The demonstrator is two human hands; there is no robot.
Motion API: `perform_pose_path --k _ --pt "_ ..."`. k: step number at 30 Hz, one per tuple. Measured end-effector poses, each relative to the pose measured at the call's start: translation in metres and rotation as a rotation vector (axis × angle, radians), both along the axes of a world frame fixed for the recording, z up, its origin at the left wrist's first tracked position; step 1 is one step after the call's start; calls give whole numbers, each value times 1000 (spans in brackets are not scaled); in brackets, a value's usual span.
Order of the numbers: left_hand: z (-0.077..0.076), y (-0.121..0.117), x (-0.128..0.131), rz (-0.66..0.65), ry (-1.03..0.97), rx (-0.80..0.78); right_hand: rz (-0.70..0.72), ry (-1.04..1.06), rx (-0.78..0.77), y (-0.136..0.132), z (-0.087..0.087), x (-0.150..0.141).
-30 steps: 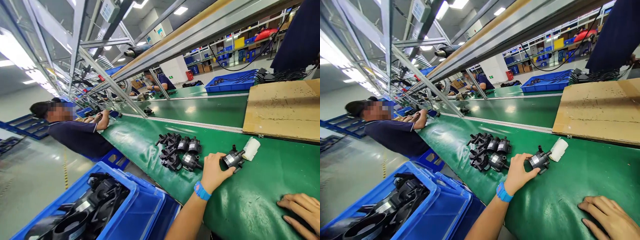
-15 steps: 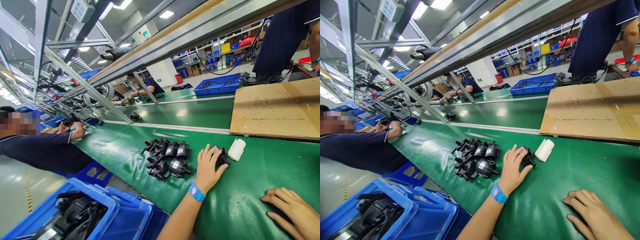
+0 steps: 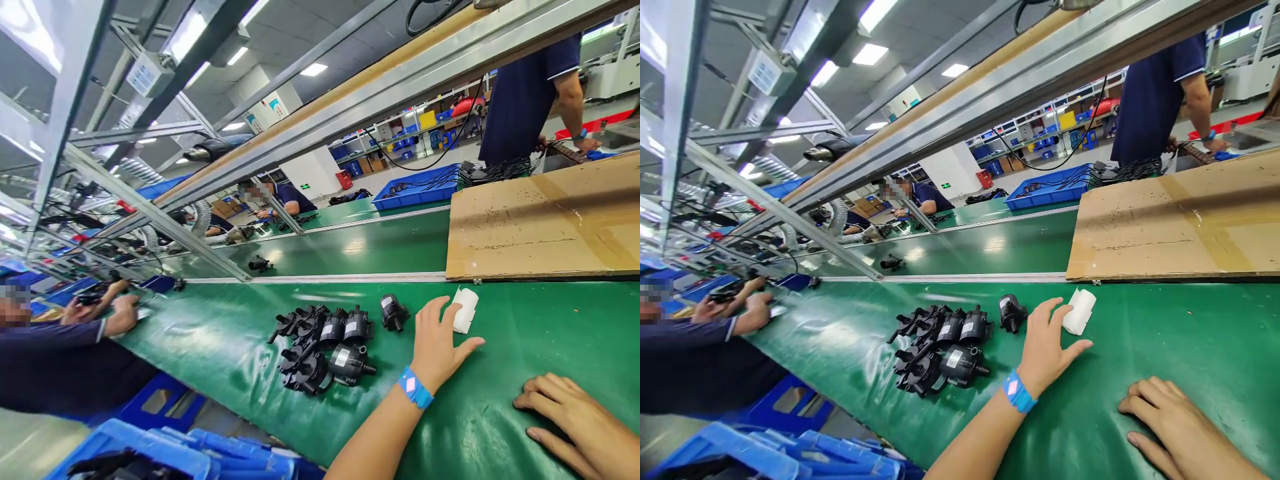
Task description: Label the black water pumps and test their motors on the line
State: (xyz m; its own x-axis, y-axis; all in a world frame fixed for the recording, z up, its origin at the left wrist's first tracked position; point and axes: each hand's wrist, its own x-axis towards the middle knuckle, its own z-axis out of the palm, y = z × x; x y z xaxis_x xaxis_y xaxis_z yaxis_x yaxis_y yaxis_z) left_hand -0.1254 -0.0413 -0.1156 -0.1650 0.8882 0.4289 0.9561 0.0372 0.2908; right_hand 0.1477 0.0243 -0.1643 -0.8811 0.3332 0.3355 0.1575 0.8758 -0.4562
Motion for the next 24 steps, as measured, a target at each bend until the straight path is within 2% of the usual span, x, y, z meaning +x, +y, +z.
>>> perform_pose_path --k 3,6,9,12,17,20,24 --pt "-13 30 3 -71 -114 -127 17 -18 -70 0 15 -4" --pt "-22 51 -6 -187 -136 -147 14 -50 -133 1 25 -8" --pt "-24 63 -16 -230 -133 -142 1 -103 -182 2 28 -12" --pt "-24 68 -22 -157 -169 -102 -1 -142 -234 3 29 -14" --pt "-34 68 -33 8 -494 59 -6 -156 -289 3 34 -11" --pt "-38 73 -46 78 -630 77 -22 -217 -316 3 36 -14" --pt "-35 73 -48 168 -752 106 -27 -228 -338 8 25 -18"
